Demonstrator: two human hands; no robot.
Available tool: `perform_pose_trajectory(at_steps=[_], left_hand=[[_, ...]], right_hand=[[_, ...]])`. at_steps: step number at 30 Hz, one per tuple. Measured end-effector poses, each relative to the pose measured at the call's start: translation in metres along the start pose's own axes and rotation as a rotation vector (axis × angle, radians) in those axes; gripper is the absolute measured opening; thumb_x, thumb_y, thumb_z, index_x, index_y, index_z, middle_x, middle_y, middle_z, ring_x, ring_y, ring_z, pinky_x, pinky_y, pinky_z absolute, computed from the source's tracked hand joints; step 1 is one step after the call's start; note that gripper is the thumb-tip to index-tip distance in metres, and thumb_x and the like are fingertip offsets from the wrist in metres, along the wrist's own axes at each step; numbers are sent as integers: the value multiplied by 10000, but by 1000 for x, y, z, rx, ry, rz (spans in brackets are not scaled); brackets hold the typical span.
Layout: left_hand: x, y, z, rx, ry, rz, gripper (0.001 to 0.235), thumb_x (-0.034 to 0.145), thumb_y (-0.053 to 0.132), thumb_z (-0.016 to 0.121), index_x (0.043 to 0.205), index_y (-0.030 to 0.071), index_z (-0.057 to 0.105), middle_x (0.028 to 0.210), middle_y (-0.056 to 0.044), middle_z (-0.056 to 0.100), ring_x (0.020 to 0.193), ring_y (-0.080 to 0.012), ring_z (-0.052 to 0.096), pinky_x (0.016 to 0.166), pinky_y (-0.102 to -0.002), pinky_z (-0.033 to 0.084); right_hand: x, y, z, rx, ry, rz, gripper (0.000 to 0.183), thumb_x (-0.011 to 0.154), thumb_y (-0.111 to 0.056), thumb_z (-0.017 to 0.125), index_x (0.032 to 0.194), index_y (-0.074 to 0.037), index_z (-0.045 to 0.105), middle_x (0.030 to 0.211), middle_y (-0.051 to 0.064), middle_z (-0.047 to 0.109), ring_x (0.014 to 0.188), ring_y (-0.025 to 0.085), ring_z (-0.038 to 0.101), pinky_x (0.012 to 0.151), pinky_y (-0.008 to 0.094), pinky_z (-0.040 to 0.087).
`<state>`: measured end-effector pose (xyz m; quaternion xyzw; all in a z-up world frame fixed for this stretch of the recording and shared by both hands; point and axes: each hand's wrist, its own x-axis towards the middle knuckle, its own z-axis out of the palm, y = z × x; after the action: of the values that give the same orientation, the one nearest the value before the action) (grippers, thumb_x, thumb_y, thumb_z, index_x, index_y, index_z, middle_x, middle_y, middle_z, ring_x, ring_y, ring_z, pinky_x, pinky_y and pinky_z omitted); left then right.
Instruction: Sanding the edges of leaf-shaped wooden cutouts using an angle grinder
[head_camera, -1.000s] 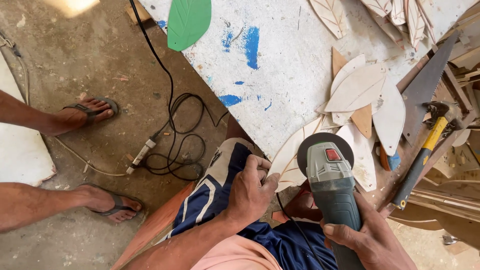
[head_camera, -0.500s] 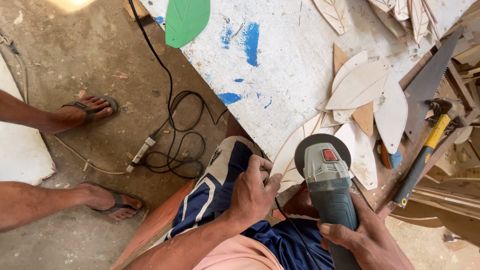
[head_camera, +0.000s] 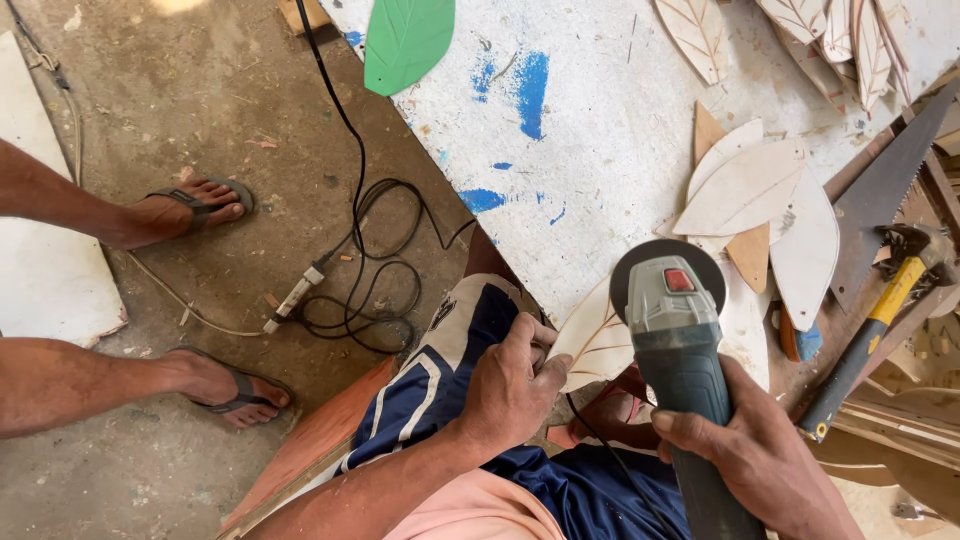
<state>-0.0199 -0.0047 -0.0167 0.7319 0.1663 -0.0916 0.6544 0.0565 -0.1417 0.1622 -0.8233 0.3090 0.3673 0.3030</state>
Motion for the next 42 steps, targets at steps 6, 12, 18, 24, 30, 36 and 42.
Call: perform_pose_trajectory(at_steps=[6, 12, 18, 24, 30, 36, 42], left_hand=[[-2, 10, -2, -75, -9, -98, 255, 919, 282, 726, 1035, 123, 562, 637, -24, 715, 583, -206, 698, 578, -369, 497], [-5, -2, -8, -22, -117, -90, 291, 964, 373, 643, 839, 124, 560, 725, -33, 731, 627, -157, 672, 544, -351, 491], [8, 7, 1, 100, -94, -86, 400, 948, 413, 597, 662, 135, 572, 570, -10, 605, 522, -167, 535, 539, -402, 408], [16, -4, 8, 145, -81, -59, 420, 950, 459, 612, 701, 122, 595, 583, -50, 578, 573, -248, 547, 602, -458, 413], [20, -21, 17, 167, -48, 17, 442, 944, 455, 628, 677, 110, 554, 573, -77, 538, 569, -305, 482, 601, -481, 396], [21, -21, 13, 147, -71, 46, 464, 974, 421, 644, 660, 120, 480, 559, -26, 426, 545, -207, 386, 539, -449, 334], [25, -20, 8, 85, -134, 6, 467, 971, 408, 660, 631, 126, 509, 547, -4, 383, 543, -158, 368, 532, -410, 305]], right_hand=[[-4, -17, 4, 0, 21, -122, 508, 791, -76, 706, 1290, -26, 625, 938, 276, 662, 789, 401, 672, 656, 527, 527], [-29, 15, -8, 176, 80, -53, 570, 766, -10, 704, 1335, -27, 689, 821, 379, 686, 691, 466, 592, 597, 510, 404], [-23, 56, -2, 374, 2, -60, 612, 721, 141, 703, 1328, 65, 705, 871, 397, 713, 729, 478, 634, 680, 494, 447], [-18, 57, 8, 323, -15, -33, 591, 761, 123, 719, 1343, 22, 712, 871, 374, 704, 744, 450, 641, 722, 469, 482], [-4, 68, 3, 237, -73, -97, 490, 741, 90, 757, 1230, 65, 729, 826, 345, 745, 707, 430, 682, 683, 447, 486], [-2, 64, 5, 245, -72, -49, 544, 752, 96, 745, 1291, 35, 700, 858, 352, 723, 713, 454, 662, 685, 467, 471], [-2, 57, 4, 266, -73, -17, 496, 786, 157, 750, 1267, 49, 692, 877, 354, 702, 735, 443, 654, 713, 458, 483]])
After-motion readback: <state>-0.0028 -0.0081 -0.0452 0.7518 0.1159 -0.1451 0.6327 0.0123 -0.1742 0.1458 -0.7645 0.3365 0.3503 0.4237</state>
